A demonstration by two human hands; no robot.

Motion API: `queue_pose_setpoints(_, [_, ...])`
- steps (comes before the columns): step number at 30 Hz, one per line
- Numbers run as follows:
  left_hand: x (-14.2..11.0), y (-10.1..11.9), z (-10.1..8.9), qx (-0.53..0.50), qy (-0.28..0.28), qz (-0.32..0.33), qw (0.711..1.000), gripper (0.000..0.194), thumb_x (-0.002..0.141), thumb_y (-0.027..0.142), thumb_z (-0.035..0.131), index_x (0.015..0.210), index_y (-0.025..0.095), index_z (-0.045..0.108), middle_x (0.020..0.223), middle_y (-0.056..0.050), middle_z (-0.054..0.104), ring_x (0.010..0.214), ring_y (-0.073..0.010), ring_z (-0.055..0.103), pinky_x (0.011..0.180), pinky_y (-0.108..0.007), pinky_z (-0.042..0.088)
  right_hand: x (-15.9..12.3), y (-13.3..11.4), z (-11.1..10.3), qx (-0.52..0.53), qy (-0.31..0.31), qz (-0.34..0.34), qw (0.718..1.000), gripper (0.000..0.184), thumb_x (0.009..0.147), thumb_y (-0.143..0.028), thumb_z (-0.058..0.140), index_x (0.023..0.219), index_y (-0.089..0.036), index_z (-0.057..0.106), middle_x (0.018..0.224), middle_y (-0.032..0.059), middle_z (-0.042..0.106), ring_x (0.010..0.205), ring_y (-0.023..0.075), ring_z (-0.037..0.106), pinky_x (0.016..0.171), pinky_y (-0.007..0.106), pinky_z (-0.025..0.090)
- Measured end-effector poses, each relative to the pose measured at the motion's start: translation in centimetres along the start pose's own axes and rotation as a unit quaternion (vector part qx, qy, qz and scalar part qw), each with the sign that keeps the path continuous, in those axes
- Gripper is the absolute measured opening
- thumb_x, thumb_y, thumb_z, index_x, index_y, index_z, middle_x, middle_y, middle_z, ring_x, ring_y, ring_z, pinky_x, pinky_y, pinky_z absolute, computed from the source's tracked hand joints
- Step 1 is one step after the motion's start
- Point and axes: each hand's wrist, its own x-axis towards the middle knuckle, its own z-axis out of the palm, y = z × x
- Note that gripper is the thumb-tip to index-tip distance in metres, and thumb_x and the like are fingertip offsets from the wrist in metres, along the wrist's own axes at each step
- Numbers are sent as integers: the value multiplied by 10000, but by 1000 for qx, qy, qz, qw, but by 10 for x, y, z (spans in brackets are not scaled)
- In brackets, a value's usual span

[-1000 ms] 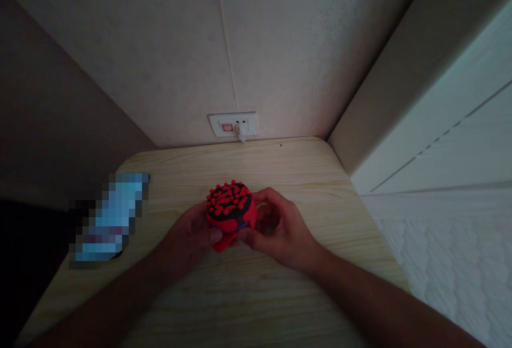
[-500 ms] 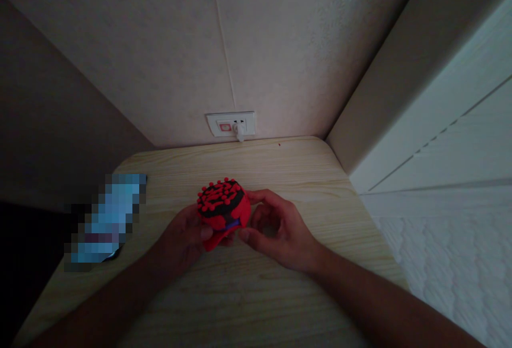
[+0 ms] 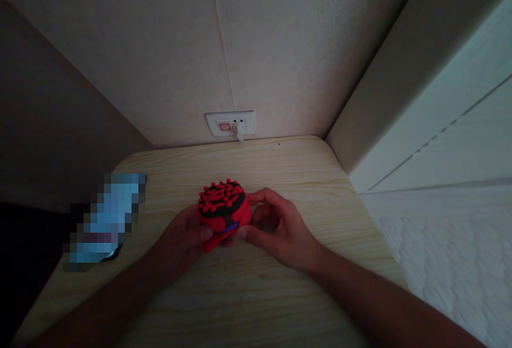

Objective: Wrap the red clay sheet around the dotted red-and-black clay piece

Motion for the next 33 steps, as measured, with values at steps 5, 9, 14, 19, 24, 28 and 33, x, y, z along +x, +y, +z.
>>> queue_pose_setpoints(5, [1,-2,-4,-21,-15,-3,1000,306,693,214,889,982,168,801,901,-68,796,731,-178,727,684,-275,612,0,-4,-3,13,-24,-2,1000,389,850,-380,814,1151,-212,634,773,8,647,636,130,554,564,251,422])
queue_pose_setpoints(9, [1,-2,-3,-18,-15,-6,1000,350,679,215,897,1010,166,792,934,-77,796,754,-191,731,686,-287,617,1,-5,-1,12,-7,-1,1000,353,837,-365,825,1092,-209,636,779,11,654,633,131,556,536,241,405])
queue_pose_setpoints(14, [1,-1,0,-3,-20,4,1000,313,699,253,890,978,157,786,882,-75,784,745,-189,719,676,-280,605,1,1,2,-18,15,-2,1000,375,809,-379,848,1065,-214,627,767,4,656,624,135,580,570,259,449])
queue_pose_setpoints(19, [1,-2,0,7,-10,9,1000,298,698,254,892,966,168,794,886,-62,783,735,-179,713,676,-279,597,-1,2,2,-45,27,3,999,373,828,-392,829,1095,-222,632,702,-17,605,611,141,571,554,264,433])
queue_pose_setpoints(24, [1,-3,0,8,-13,3,1000,316,690,281,901,968,171,798,860,-64,788,707,-178,710,677,-285,589,-3,-1,0,-18,4,-6,1000,406,826,-389,834,1127,-232,612,709,-16,616,614,146,582,583,278,467])
queue_pose_setpoints(28, [0,-4,0,11,-6,3,1000,331,687,286,904,978,170,797,873,-70,788,718,-183,710,665,-283,597,-2,-1,2,-4,3,5,1000,447,777,-379,879,1107,-247,609,702,-26,634,566,138,566,627,309,522])
queue_pose_setpoints(33, [0,-3,0,11,-12,10,1000,312,703,277,891,978,165,796,917,-79,786,769,-201,714,678,-298,599,-1,-1,4,0,19,20,1000,425,746,-324,909,1048,-254,619,656,-53,607,547,128,557,642,301,534])
